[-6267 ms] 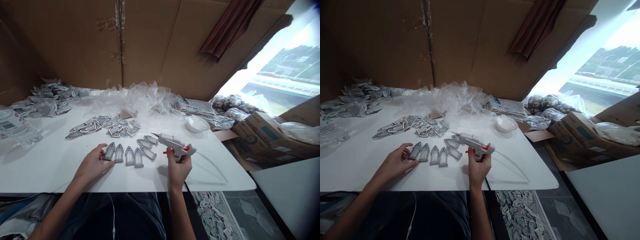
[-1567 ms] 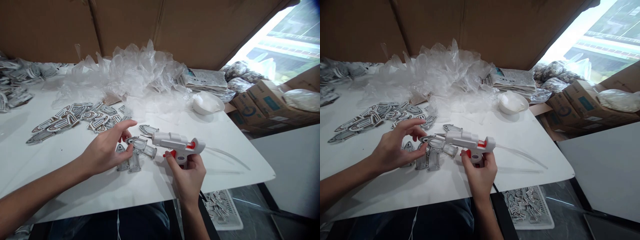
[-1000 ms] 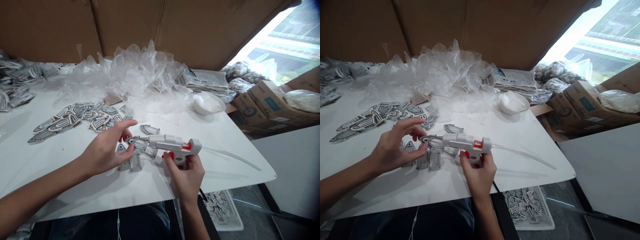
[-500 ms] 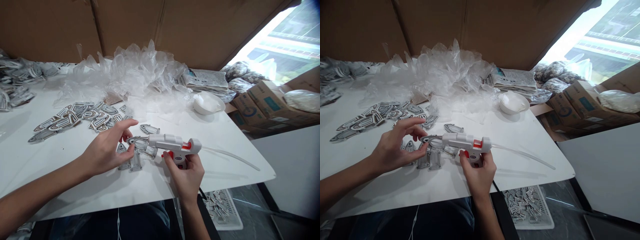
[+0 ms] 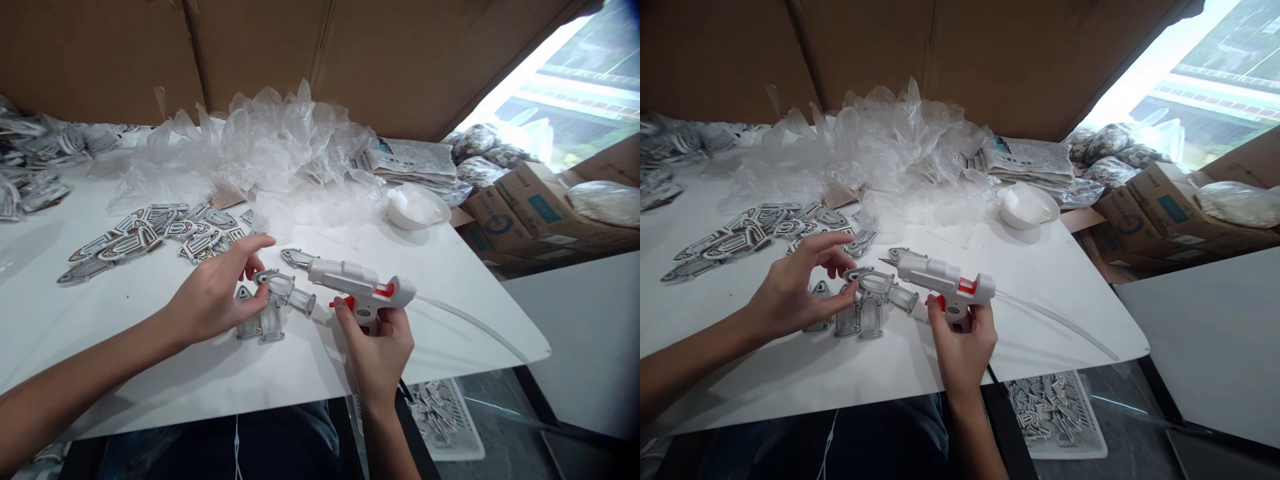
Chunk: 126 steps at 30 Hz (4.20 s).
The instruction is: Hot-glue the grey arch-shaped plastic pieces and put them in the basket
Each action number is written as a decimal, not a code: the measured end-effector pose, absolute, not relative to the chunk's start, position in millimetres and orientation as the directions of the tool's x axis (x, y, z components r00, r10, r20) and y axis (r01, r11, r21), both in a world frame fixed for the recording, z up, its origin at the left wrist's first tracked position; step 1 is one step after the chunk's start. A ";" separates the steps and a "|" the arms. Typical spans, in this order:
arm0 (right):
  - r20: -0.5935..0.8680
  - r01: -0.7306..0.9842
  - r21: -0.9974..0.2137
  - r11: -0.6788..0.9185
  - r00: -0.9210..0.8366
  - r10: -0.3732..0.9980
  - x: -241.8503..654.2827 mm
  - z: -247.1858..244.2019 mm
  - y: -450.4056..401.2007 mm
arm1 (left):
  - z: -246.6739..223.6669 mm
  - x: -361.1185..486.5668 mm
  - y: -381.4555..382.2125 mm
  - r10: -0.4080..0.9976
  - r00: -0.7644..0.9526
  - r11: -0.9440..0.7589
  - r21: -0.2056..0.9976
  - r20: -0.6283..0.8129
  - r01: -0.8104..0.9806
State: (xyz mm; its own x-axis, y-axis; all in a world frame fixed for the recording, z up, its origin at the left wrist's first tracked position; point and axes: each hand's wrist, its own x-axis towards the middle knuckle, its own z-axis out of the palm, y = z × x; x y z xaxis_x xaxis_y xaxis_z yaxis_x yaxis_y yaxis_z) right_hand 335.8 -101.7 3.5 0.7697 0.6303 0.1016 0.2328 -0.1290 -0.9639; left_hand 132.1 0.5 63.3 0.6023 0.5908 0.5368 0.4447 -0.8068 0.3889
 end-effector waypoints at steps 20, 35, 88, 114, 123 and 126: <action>0.074 0.430 -0.807 -0.405 0.754 0.653 403.3 5.5 -104.5 | 45.3 121.1 48.6 0.836 0.532 -0.462 0.700 0.137 0.545; 0.047 0.571 -0.652 -0.498 0.687 0.725 428.2 11.2 -90.5 | 49.8 109.7 59.6 0.817 0.576 -0.419 0.643 -0.042 0.641; -0.116 0.953 -0.301 0.028 -0.065 0.991 319.9 56.1 -60.6 | 127.6 55.1 44.3 0.644 0.638 -0.534 0.349 -0.423 0.770; -0.206 0.947 -0.253 -0.200 0.149 0.967 258.3 62.3 -79.8 | 127.9 54.3 44.0 0.624 0.667 -0.575 0.340 -0.407 0.745; -0.207 0.949 -0.226 -0.219 0.173 0.963 256.7 59.5 -72.7 | 122.0 56.4 44.5 0.630 0.664 -0.586 0.315 -0.402 0.746; -0.184 0.948 -0.250 -0.197 0.154 0.971 253.6 63.0 -69.2 | 122.5 58.5 43.4 0.632 0.654 -0.583 0.302 -0.415 0.754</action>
